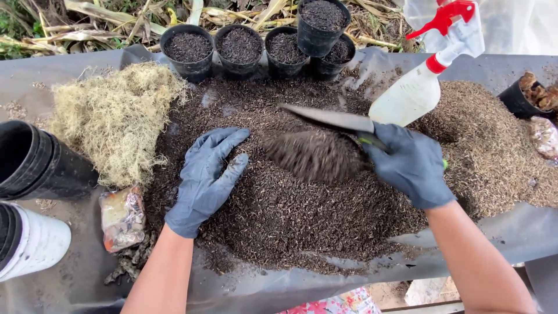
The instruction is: Mixing soil on a workbench and filling small plastic pots using a hand trowel.
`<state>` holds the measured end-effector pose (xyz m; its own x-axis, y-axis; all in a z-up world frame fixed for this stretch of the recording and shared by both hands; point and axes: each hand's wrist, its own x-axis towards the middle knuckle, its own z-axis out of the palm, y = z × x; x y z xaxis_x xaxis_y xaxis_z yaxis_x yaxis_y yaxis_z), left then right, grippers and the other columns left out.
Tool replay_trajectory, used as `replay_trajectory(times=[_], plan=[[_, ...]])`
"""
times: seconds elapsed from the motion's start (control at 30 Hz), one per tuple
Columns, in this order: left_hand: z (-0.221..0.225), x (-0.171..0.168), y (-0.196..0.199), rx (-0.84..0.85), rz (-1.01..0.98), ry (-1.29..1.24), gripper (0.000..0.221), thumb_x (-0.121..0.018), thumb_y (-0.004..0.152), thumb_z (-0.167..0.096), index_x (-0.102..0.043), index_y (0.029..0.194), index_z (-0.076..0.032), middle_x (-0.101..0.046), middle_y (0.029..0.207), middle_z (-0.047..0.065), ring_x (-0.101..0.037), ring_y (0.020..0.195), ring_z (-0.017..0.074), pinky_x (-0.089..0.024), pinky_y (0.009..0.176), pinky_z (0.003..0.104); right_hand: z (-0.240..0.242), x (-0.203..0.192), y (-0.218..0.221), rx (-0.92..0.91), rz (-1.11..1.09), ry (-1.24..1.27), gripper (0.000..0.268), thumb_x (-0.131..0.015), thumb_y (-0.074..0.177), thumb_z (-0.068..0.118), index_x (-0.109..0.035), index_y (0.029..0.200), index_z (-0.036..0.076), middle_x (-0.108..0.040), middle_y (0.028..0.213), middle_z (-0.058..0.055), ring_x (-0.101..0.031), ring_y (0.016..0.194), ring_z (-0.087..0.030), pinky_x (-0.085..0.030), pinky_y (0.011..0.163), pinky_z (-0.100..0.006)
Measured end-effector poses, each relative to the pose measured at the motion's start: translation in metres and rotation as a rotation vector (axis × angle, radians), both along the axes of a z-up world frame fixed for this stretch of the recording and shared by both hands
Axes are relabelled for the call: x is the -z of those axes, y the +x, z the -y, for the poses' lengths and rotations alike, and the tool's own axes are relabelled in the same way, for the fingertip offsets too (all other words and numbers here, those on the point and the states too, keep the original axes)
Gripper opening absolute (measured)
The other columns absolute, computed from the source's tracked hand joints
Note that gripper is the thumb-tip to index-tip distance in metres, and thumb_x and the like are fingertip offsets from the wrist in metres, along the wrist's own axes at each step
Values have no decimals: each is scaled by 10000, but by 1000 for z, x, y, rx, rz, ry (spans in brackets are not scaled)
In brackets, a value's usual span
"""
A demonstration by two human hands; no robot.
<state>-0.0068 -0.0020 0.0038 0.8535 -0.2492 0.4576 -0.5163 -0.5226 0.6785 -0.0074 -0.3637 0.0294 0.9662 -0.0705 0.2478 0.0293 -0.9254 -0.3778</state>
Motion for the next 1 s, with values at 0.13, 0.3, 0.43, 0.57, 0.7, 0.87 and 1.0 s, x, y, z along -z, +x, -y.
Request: replay_trajectory(times=[0.13, 0.3, 0.43, 0.57, 0.7, 0.87, 1.0], plan=[[0, 1, 2, -16, -13, -9, 391, -604, 1026, -309, -653, 1404, -220, -644, 1362, 87, -530, 1340, 344, -398, 1131, 479, -9, 24, 49, -98, 55, -197, 363, -666, 973, 342, -722, 1325, 271, -755, 915, -74, -717, 748, -333, -566, 744, -462], [-7, 7, 4, -154, -77, -77, 470, -521, 1060, -318, -552, 1518, -217, -533, 1465, 156, -447, 1381, 413, -353, 1152, 525, -24, 48, 108, -116, -220, -152, 432, -579, 961, 429, -637, 1387, 386, -752, 1151, -101, -680, 1100, -399, -507, 996, -544], [4, -22, -4, -150, -101, -134, 451, -439, 1080, -152, -509, 1502, -10, -509, 1447, 294, -418, 1393, 414, -294, 1204, 442, -50, 34, 107, -326, -283, -52, 399, -634, 953, 331, -690, 1342, 259, -748, 1191, -97, -658, 1169, -399, -392, 1134, -536], [8, -8, 0, -97, -25, -94, 469, -313, 1137, -19, -307, 1579, 137, -262, 1642, 282, -153, 1562, 281, -149, 1242, 205, -46, 10, 85, -457, -139, -42, 265, -669, 963, 265, -710, 1219, 206, -748, 1089, -65, -678, 1076, -353, -412, 1110, -507], [0, -26, -5, 94, -158, -271, 391, -444, 1081, -40, -561, 1424, 106, -498, 1465, 224, -360, 1363, 218, -179, 1212, 137, -36, -38, 34, -528, -18, -71, 113, -684, 964, 211, -758, 1013, 141, -758, 895, -57, -736, 890, -305, -541, 994, -460], [2, -5, -4, 23, 36, -199, 476, -481, 1067, -357, -544, 1475, -119, -563, 1516, 120, -461, 1465, 281, -341, 1206, 466, -6, -33, -7, -417, 517, -492, 237, -801, 968, 203, -751, 1194, 150, -552, 720, 4, -501, 586, -220, -417, 510, -393], [6, -5, -5, -30, -144, 28, 623, -511, 918, -630, -558, 1463, -331, -497, 1571, 53, -414, 1447, 296, -206, 1123, 518, 6, -7, -33, -454, 562, -592, 734, -656, 917, -40, -515, 1539, 323, -703, 980, 39, -561, 668, -226, -394, 482, -396]])
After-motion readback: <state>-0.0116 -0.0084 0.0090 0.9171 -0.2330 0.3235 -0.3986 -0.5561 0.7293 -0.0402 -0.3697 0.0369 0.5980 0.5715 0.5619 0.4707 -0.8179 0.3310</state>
